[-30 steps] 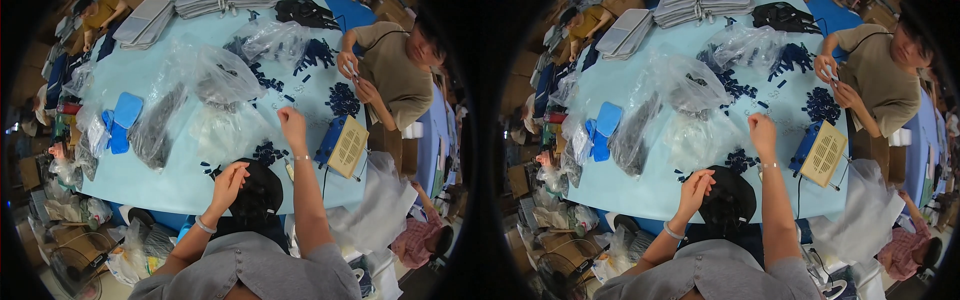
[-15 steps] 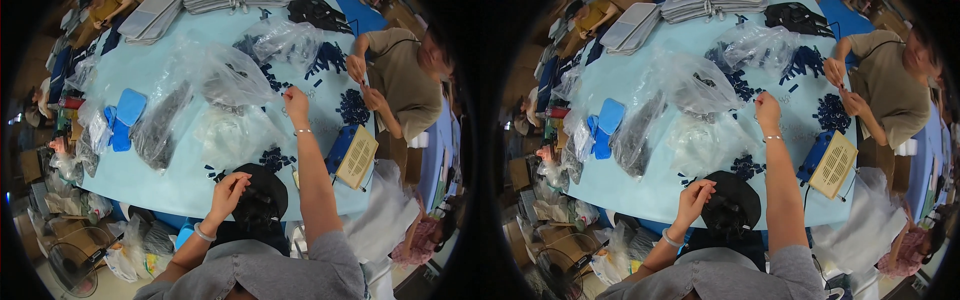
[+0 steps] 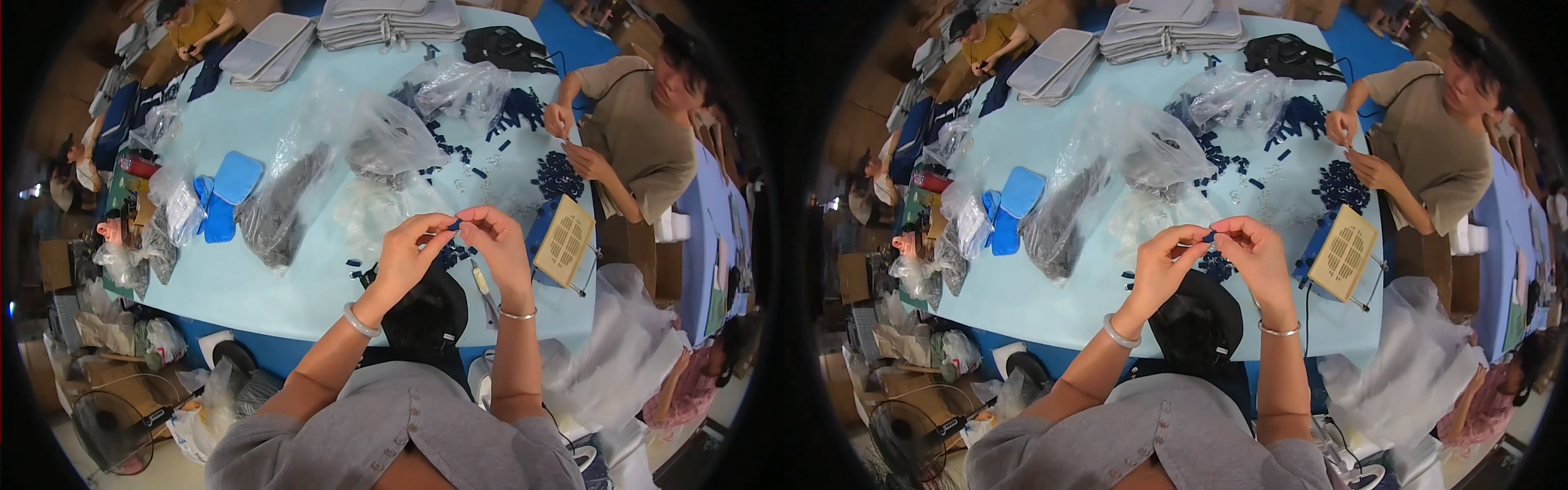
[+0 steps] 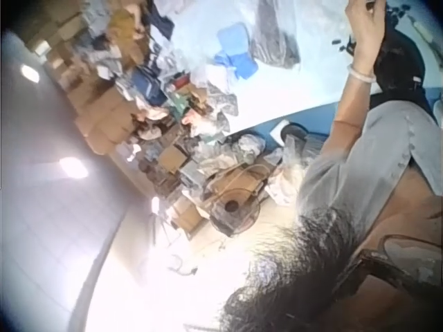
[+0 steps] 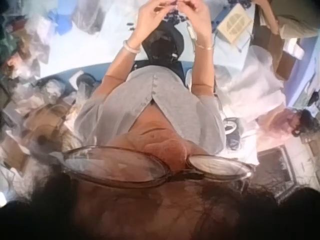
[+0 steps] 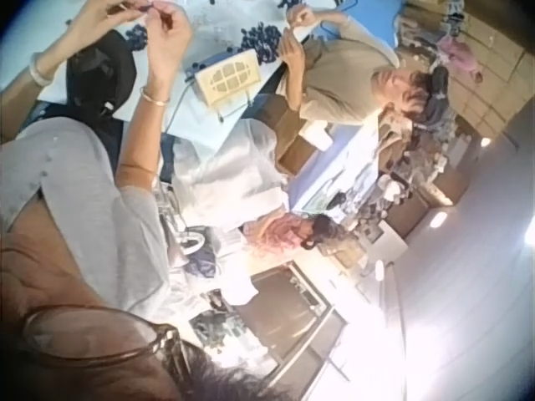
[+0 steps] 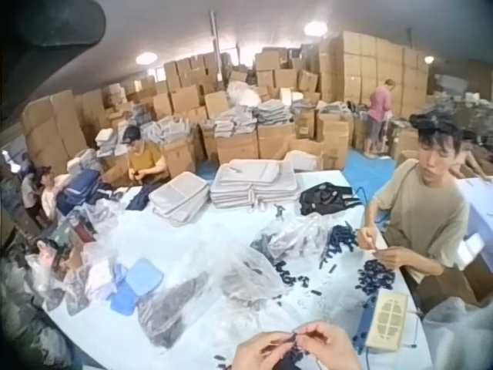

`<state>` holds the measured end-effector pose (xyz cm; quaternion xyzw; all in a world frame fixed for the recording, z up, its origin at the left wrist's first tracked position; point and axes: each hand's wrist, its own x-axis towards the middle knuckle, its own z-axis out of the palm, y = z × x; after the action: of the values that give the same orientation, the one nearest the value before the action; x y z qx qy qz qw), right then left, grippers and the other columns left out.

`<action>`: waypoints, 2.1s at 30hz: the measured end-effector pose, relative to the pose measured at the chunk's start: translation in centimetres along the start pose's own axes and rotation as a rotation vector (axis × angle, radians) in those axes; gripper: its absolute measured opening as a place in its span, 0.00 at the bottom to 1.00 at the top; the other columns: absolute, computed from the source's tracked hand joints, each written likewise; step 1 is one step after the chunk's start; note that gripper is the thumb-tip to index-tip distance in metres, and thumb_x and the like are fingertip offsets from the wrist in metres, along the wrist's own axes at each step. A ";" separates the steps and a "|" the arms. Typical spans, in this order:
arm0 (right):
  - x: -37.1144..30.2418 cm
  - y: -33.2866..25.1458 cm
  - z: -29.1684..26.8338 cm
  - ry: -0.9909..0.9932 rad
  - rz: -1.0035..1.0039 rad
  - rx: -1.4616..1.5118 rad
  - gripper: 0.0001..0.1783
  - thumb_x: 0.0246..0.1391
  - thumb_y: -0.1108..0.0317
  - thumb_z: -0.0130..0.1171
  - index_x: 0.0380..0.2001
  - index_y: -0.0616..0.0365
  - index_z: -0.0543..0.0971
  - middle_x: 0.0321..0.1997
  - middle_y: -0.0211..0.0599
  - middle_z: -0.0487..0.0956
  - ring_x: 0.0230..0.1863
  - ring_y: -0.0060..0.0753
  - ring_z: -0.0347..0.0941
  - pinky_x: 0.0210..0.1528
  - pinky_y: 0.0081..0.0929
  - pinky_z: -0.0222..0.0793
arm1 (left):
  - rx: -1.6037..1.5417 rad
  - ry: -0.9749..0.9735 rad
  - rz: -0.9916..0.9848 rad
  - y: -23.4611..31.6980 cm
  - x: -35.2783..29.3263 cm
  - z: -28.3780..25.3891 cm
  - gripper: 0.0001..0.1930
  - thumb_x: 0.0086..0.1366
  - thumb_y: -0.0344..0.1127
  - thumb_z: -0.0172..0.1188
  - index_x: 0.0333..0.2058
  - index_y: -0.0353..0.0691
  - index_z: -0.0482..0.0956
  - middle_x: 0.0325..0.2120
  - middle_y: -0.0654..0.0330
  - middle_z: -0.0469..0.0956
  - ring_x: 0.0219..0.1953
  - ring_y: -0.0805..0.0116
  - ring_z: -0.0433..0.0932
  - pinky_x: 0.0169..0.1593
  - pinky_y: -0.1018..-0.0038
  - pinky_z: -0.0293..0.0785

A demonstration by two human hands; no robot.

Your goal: Assembling small plastic and metal hardware components at a workshop table.

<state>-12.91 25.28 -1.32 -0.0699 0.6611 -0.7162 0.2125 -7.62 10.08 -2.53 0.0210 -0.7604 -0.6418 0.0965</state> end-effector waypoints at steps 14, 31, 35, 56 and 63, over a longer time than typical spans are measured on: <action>-5.5 -1.8 -0.1 0.095 -0.138 0.214 0.10 0.51 0.74 0.57 0.38 0.65 0.77 0.30 0.30 0.77 0.31 0.16 0.70 0.35 0.14 0.67 | -0.218 -0.083 -0.089 4.5 -1.9 1.0 0.09 0.57 0.23 0.59 0.38 0.32 0.78 0.28 0.61 0.79 0.29 0.77 0.77 0.35 0.83 0.73; -7.5 -2.4 0.2 0.230 -0.275 0.164 0.03 0.51 0.74 0.57 0.30 0.62 0.74 0.27 0.26 0.74 0.27 0.15 0.67 0.29 0.11 0.63 | -0.009 -0.060 0.201 7.1 -2.3 1.8 0.10 0.52 0.23 0.61 0.36 0.35 0.80 0.30 0.58 0.78 0.31 0.73 0.78 0.35 0.79 0.78; -8.0 -2.7 -0.1 0.233 -0.255 0.031 0.05 0.52 0.70 0.57 0.28 0.59 0.73 0.24 0.22 0.70 0.23 0.13 0.60 0.25 0.11 0.55 | 0.060 -0.066 0.280 7.4 -2.4 1.9 0.11 0.52 0.23 0.61 0.36 0.35 0.79 0.30 0.57 0.78 0.30 0.72 0.78 0.35 0.78 0.79; -8.1 -1.3 -0.7 -0.011 -0.066 0.636 0.07 0.54 0.67 0.55 0.31 0.59 0.73 0.25 0.24 0.71 0.26 0.14 0.63 0.30 0.14 0.60 | -0.005 -0.092 0.357 6.9 -2.3 3.0 0.05 0.49 0.22 0.61 0.27 0.32 0.77 0.27 0.57 0.77 0.27 0.71 0.78 0.31 0.79 0.77; -8.2 -1.6 -0.8 0.035 -0.086 0.578 0.05 0.53 0.69 0.56 0.31 0.59 0.74 0.25 0.24 0.71 0.24 0.14 0.63 0.29 0.13 0.59 | -0.077 -0.090 0.235 6.3 -2.3 3.1 0.04 0.49 0.21 0.61 0.25 0.32 0.77 0.25 0.60 0.76 0.27 0.76 0.77 0.31 0.82 0.76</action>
<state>-6.17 29.33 1.65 -0.0221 0.4298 -0.8842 0.1818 -5.38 14.59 2.90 -0.1009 -0.7359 -0.6552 0.1379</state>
